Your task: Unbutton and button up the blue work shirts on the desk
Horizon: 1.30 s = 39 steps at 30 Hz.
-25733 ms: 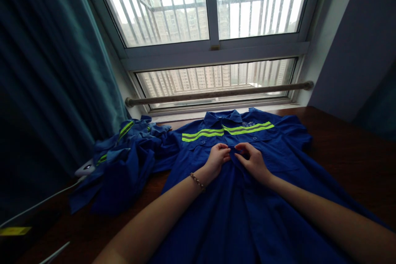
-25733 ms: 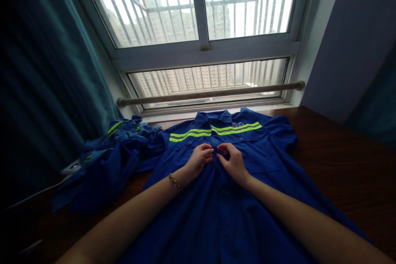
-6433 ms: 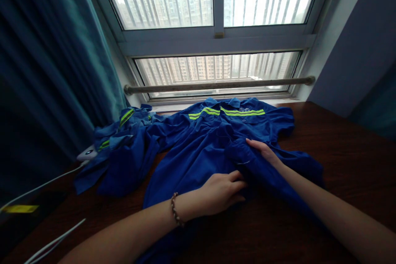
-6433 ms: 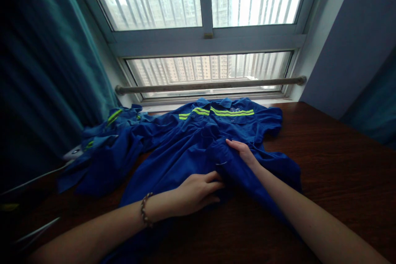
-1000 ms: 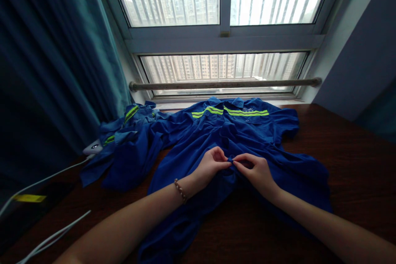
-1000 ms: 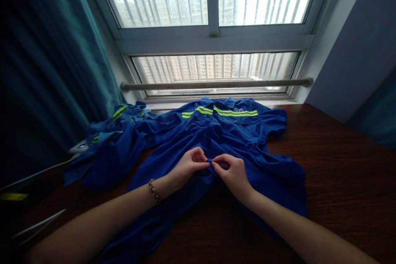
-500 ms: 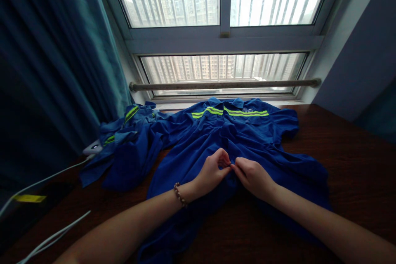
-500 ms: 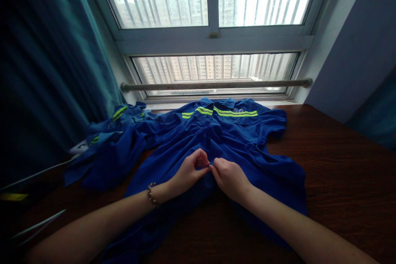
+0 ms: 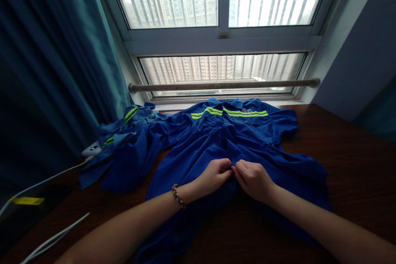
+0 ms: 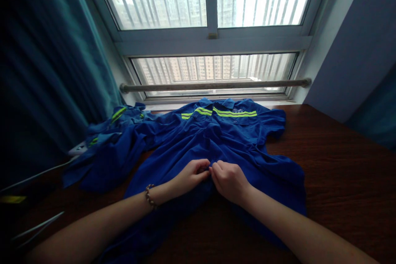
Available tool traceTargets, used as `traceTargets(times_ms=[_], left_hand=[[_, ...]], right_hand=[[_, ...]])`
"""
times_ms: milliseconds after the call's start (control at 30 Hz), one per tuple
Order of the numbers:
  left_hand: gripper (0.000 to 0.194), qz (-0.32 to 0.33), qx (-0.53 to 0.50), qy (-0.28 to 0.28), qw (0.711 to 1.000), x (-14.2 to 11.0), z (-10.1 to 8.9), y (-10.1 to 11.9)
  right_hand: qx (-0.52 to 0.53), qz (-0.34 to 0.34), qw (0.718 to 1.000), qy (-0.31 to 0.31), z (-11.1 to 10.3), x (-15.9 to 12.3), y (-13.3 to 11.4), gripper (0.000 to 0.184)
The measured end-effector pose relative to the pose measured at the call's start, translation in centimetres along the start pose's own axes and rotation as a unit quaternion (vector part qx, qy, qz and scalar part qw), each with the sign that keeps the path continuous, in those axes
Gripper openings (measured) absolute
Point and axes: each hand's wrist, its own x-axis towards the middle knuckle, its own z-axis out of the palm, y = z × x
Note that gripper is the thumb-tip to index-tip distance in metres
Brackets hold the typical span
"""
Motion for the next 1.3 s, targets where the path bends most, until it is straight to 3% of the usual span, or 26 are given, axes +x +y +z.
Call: traceTargets(times_ms=[133, 233, 300, 433, 500, 600, 700, 833, 967, 1067, 1200, 1300], left_hand=[[0.013, -0.028, -0.071, -0.017, 0.997, 0.3, -0.1, 0.0], [0.011, -0.055, -0.129, -0.030, 0.990, 0.4, -0.2, 0.1], [0.014, -0.067, -0.157, -0.030, 0.985, 0.5, -0.3, 0.2], [0.018, -0.077, -0.176, -0.029, 0.981, 0.6, -0.3, 0.3], [0.019, -0.071, -0.171, -0.033, 0.982, 0.5, -0.4, 0.3], [0.017, -0.034, -0.137, -0.034, 0.989, 0.4, -0.4, 0.4], [0.016, -0.011, -0.114, -0.026, 0.993, 0.3, -0.3, 0.6], [0.020, -0.039, -0.128, -0.020, 0.991, 0.4, -0.1, 0.7], [0.020, -0.044, -0.152, -0.036, 0.987, 0.6, -0.1, 0.1], [0.021, -0.031, -0.092, -0.042, 0.994, 0.4, -0.4, 0.2], [0.024, 0.028, 0.097, -0.042, 0.994, -1.1, -1.3, 2.6], [0.055, 0.073, 0.187, -0.076, 0.977, -3.3, -1.5, 5.3]], right_hand=[[0.128, 0.083, 0.988, 0.008, 0.3, 0.2, -0.1, 0.026], [0.253, 0.166, 0.953, -0.003, 0.5, 0.6, 0.2, 0.032], [0.350, 0.227, 0.909, -0.024, 0.7, 0.9, 0.5, 0.036], [0.529, 0.323, 0.779, -0.093, 0.9, 1.4, 1.1, 0.039], [0.579, 0.350, 0.728, -0.112, 0.7, 1.5, 1.3, 0.040], [0.626, 0.369, 0.674, -0.129, 0.2, 1.6, 1.5, 0.039], [0.644, 0.377, 0.653, -0.130, -0.1, 1.6, 1.4, 0.040], [0.629, 0.385, 0.667, -0.106, 0.1, 1.6, 1.2, 0.046], [0.593, 0.372, 0.707, -0.101, 0.8, 1.6, 1.5, 0.051], [0.519, 0.352, 0.769, -0.120, -0.1, 2.0, 1.7, 0.051], [0.355, 0.250, 0.885, -0.171, -4.3, 2.4, 1.5, 0.041], [0.237, 0.141, 0.938, -0.211, -8.3, 1.4, 0.9, 0.028]])
